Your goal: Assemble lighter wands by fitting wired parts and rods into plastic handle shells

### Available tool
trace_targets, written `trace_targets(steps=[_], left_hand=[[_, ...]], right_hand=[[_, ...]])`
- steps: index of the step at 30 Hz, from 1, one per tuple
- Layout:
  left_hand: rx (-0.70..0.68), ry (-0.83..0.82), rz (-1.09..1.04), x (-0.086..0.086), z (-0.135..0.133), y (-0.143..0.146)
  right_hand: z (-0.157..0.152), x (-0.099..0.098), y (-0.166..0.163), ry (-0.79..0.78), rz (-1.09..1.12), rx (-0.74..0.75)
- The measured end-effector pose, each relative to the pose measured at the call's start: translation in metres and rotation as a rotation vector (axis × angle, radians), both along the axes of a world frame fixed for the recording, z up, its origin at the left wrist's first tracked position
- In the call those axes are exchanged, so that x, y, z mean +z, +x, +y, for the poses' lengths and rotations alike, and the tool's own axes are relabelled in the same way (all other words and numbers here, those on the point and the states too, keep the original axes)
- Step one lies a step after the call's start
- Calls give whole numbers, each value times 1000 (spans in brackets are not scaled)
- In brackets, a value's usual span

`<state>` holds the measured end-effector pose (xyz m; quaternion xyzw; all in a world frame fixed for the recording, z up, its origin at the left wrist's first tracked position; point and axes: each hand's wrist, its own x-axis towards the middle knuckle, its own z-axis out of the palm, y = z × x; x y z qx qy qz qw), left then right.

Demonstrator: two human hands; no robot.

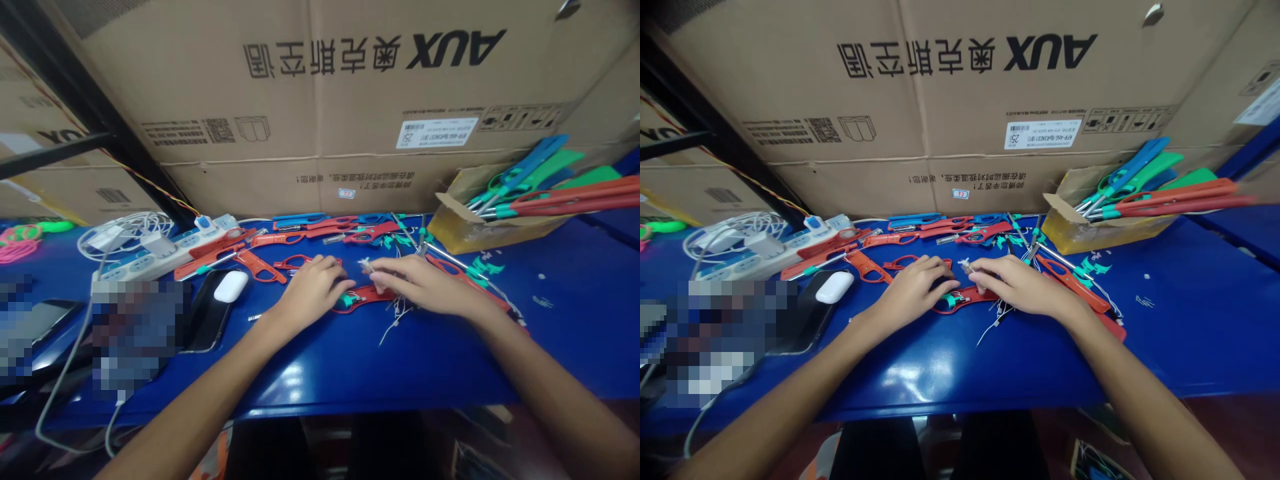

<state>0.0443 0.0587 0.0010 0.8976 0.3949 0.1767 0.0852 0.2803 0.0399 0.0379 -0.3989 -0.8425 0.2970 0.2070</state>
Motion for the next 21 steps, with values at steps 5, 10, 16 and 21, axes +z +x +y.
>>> trace_targets(steps=[5,10,16,21], left_hand=[[-66,-37,-44,-4,2,-2],[-107,-171,-163,-2,5,-5],[-131,-396,-287,1,6,-7],[-158,-496,-349,-1,9,-8]], right_hand=[[-1,2,7,-161,-67,120],[2,-4,11,-191,-48,77],[5,-9,9,-143,-103,114],[5,-11,8,-150,-82,99]])
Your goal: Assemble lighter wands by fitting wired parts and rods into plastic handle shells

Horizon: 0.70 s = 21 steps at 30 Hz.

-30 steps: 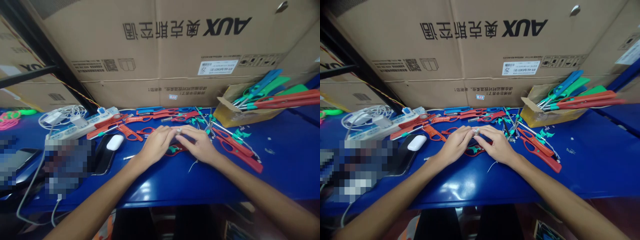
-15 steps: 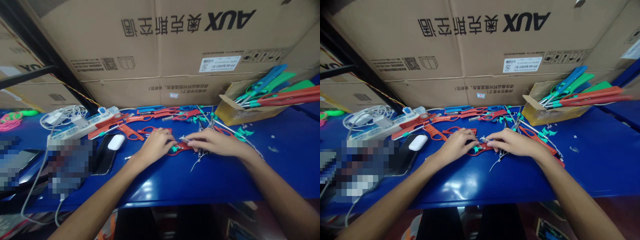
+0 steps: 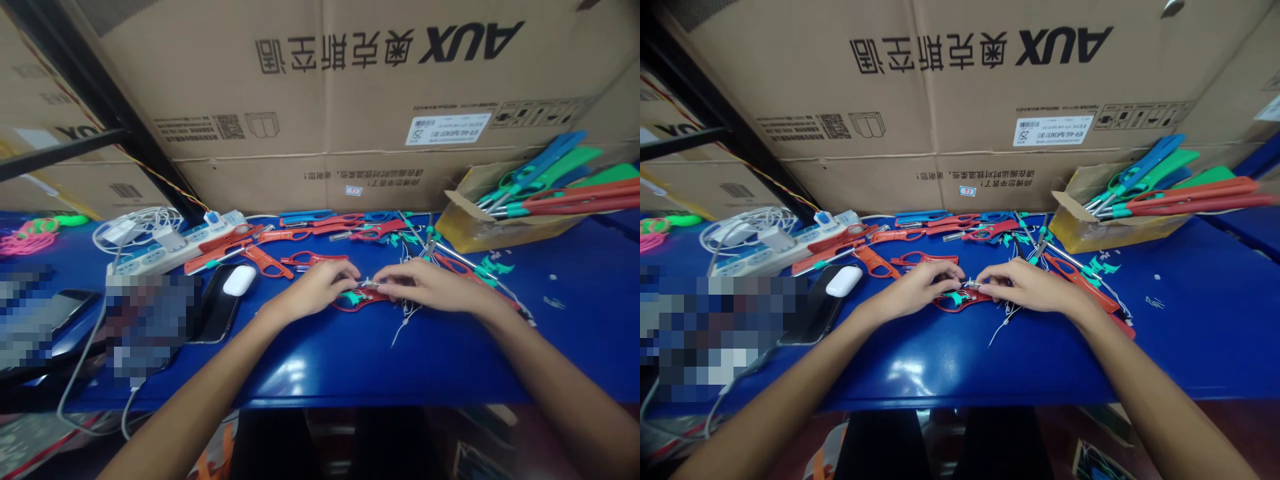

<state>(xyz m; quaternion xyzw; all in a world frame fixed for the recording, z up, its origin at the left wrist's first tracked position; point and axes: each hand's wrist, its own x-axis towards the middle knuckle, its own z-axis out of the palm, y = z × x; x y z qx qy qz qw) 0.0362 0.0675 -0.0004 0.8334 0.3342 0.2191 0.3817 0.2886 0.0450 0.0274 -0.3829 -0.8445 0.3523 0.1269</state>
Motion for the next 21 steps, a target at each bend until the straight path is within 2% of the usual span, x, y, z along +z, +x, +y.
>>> trace_targets(steps=[4,21], left_hand=[[-36,59,4,5,-1,1],[-38,-19,-15,4,-3,0]], right_hand=[[0,0,0,-1,-14,2],[-1,2,-2,7,-52,6]])
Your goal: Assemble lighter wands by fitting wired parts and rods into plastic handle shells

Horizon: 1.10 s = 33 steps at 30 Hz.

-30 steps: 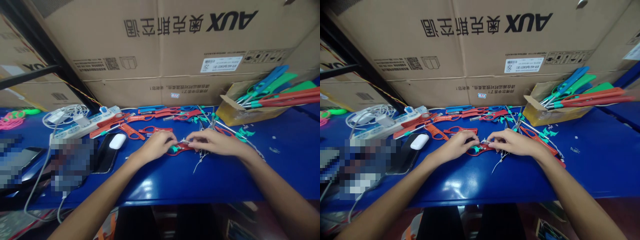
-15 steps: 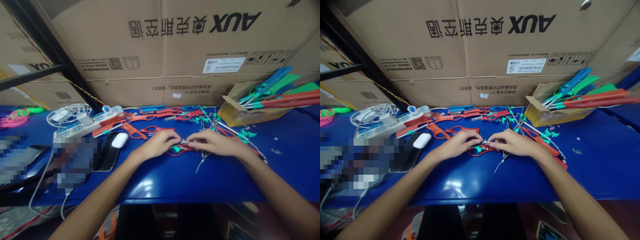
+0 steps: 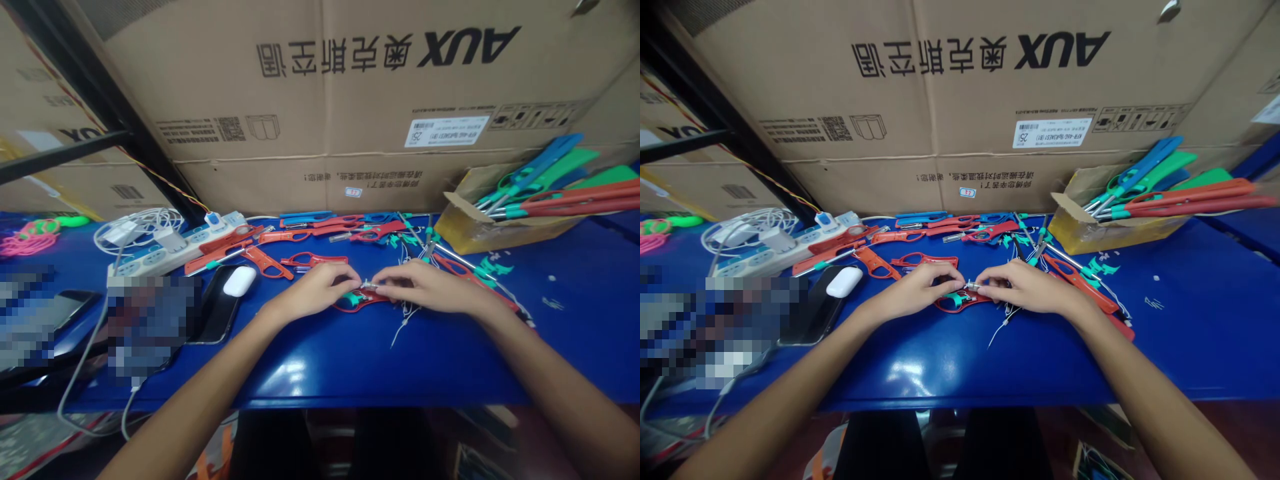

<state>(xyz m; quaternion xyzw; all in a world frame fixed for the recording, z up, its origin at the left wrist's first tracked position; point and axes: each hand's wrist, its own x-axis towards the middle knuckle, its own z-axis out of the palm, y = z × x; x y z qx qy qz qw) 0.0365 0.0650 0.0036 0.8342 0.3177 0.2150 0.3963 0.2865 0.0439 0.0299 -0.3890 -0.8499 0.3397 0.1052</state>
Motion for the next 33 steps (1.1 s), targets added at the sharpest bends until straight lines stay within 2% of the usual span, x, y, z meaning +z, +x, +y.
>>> trace_targets(steps=[7,13,24,33], left_hand=[[20,-11,-13,1,-1,1],[95,-47,-31,-2,-1,6],[186,42,-43,-4,-2,8],[163,-3,-17,-6,-2,8]], right_hand=[[-1,1,-1,11,-8,1],[0,-3,-1,38,5,-6],[-2,-4,-7,135,14,-42],[-3,-10,-9,151,-15,-25]])
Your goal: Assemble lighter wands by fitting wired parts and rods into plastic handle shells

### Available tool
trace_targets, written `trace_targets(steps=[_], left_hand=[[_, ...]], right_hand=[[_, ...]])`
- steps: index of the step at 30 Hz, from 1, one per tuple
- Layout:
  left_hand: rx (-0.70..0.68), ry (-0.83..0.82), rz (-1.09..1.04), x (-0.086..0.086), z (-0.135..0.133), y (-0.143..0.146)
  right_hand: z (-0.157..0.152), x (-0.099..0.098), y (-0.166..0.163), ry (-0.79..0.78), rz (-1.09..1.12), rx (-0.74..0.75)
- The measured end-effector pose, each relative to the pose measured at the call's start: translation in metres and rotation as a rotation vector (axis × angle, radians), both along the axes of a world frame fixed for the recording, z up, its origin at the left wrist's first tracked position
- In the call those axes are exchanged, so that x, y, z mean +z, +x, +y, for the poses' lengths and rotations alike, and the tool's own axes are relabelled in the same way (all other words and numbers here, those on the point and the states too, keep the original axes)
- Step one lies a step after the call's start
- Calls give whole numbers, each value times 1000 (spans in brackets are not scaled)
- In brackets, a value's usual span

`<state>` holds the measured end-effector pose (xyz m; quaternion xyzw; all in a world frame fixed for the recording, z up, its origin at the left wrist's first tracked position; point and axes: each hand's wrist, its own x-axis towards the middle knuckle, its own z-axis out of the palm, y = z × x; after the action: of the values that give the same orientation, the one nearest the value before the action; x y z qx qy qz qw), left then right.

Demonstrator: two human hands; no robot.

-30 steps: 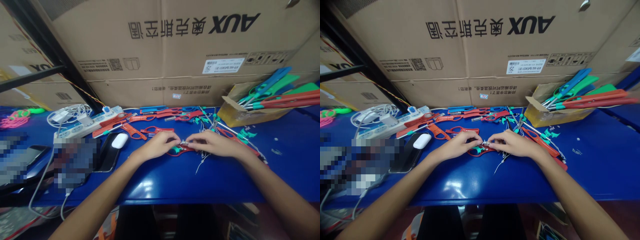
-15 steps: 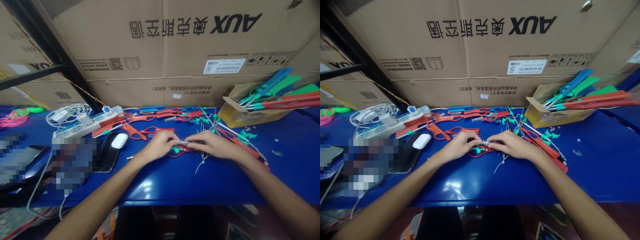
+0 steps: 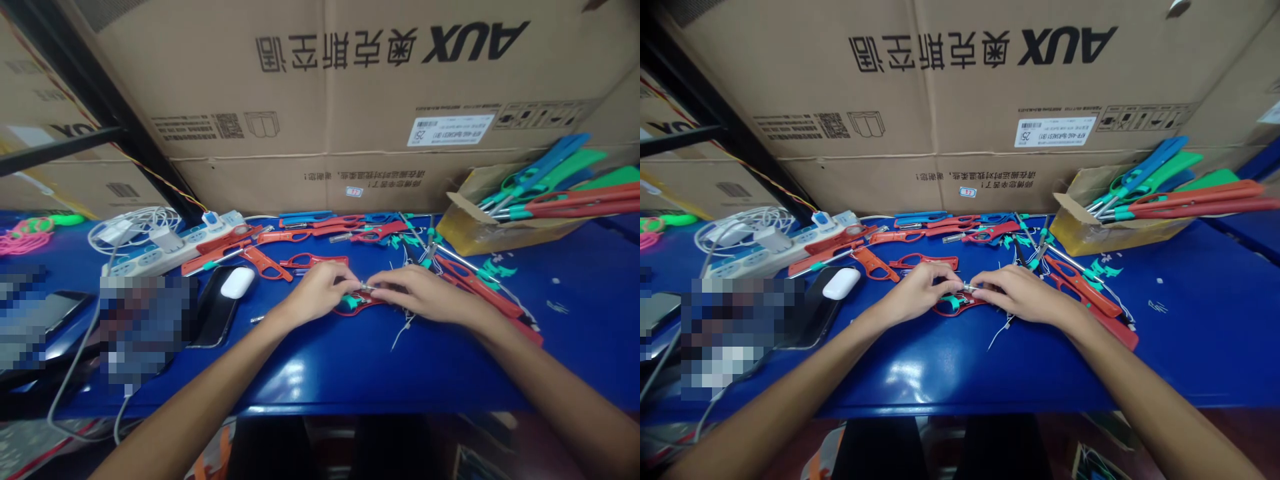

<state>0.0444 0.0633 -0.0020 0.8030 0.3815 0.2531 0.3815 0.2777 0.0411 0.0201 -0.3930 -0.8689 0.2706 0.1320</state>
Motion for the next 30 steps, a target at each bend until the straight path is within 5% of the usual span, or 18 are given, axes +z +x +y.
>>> trace_targets(steps=[10,18,24,30], left_hand=[[-112,67,80,17,0,-12],[-74,20,53,14,-1,-9],[-13,140,107,16,-2,-8],[-137,178,181,12,3,-10]], right_hand=[[-1,5,3,37,-24,2],[0,3,4,49,-6,14],[-3,6,-3,30,4,23],[-4,8,-4,48,-29,45]])
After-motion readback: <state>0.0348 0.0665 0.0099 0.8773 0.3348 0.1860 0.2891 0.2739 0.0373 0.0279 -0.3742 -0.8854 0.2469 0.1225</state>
